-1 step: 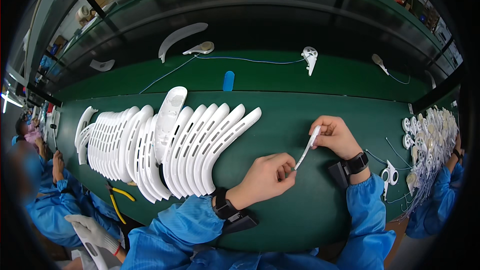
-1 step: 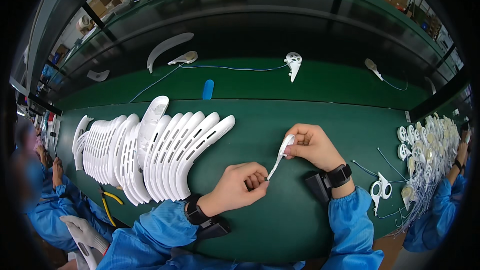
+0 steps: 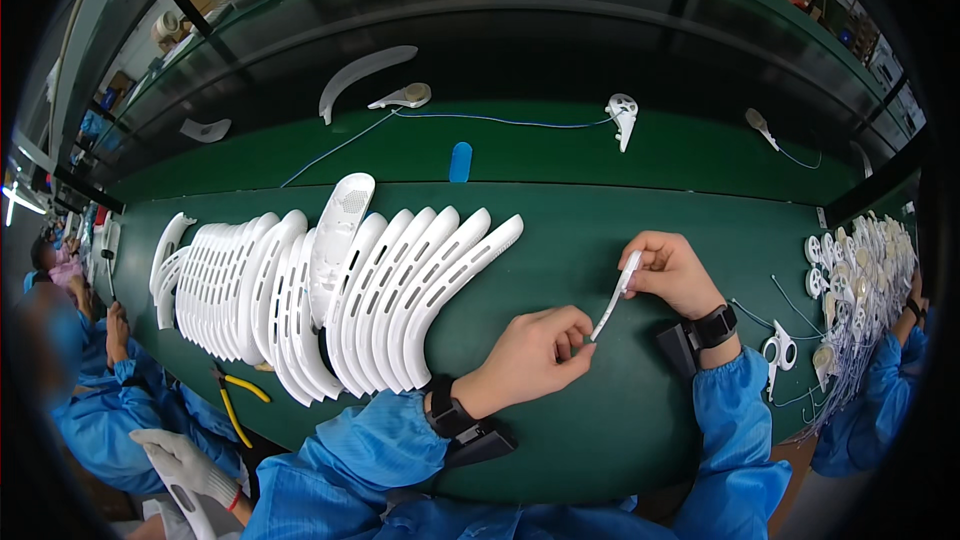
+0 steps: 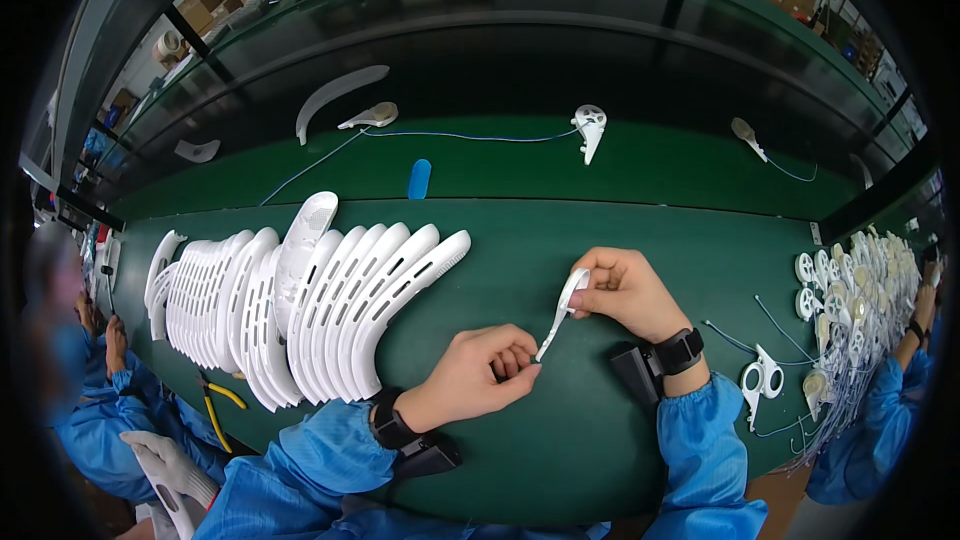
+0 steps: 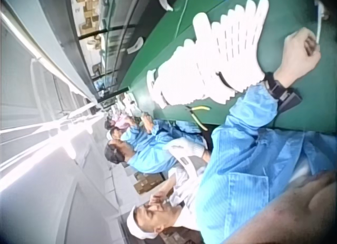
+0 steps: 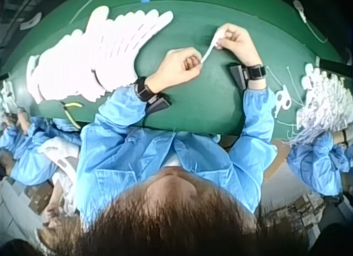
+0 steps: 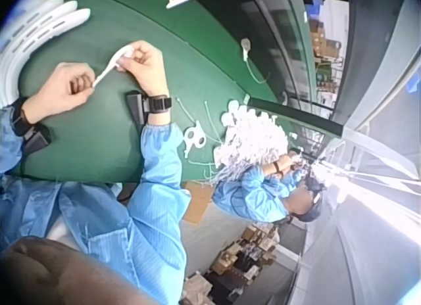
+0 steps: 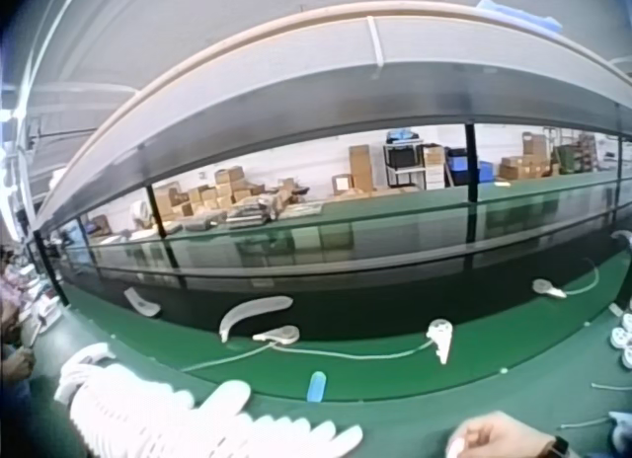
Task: Assembling white plastic components, involving placing mesh screens and internal parts into plastic housings.
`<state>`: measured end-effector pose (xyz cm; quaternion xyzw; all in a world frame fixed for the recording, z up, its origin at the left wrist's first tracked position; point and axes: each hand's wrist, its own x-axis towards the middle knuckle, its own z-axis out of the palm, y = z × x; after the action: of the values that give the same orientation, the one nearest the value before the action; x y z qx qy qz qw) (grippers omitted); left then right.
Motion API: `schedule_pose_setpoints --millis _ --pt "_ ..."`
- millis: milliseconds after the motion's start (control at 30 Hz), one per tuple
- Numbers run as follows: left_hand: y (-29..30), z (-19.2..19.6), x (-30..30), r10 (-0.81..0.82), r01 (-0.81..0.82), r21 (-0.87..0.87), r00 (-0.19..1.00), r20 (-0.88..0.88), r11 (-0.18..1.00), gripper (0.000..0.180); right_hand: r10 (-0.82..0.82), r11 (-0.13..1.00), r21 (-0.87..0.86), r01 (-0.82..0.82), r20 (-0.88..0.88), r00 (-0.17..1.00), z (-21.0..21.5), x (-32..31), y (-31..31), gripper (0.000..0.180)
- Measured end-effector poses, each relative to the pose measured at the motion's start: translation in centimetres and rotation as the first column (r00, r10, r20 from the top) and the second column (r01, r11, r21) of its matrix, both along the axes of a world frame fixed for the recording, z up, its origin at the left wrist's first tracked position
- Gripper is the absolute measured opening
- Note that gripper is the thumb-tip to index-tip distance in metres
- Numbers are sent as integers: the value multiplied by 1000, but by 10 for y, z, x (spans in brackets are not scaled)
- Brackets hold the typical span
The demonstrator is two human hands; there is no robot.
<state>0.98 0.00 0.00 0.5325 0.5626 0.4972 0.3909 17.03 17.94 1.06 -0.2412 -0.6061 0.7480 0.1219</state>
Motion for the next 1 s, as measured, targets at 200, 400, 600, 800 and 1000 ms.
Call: schedule_pose_setpoints --millis 200,400,600,800,1000 --pt "-1 -7 -4 -66 69 52 996 -55 996 10 22 999 -28 -22 7 1000 2 -2 0 11" --pt "-1 -8 -5 -75 85 78 990 -121 993 11 36 999 -25 -36 3 999 2 -2 0 11" --pt "-6 -6 -9 -111 119 67 987 -113 991 11 55 998 -27 -55 7 998 3 -7 -4 10" --pt "-7 -9 -16 -107 123 112 985 -137 986 12 42 999 28 -43 33 999 4 -14 -8 8" --pt "3 -10 -6 -119 138 96 975 -188 986 15 44 992 113 -48 42 998 1 -4 -2 15"
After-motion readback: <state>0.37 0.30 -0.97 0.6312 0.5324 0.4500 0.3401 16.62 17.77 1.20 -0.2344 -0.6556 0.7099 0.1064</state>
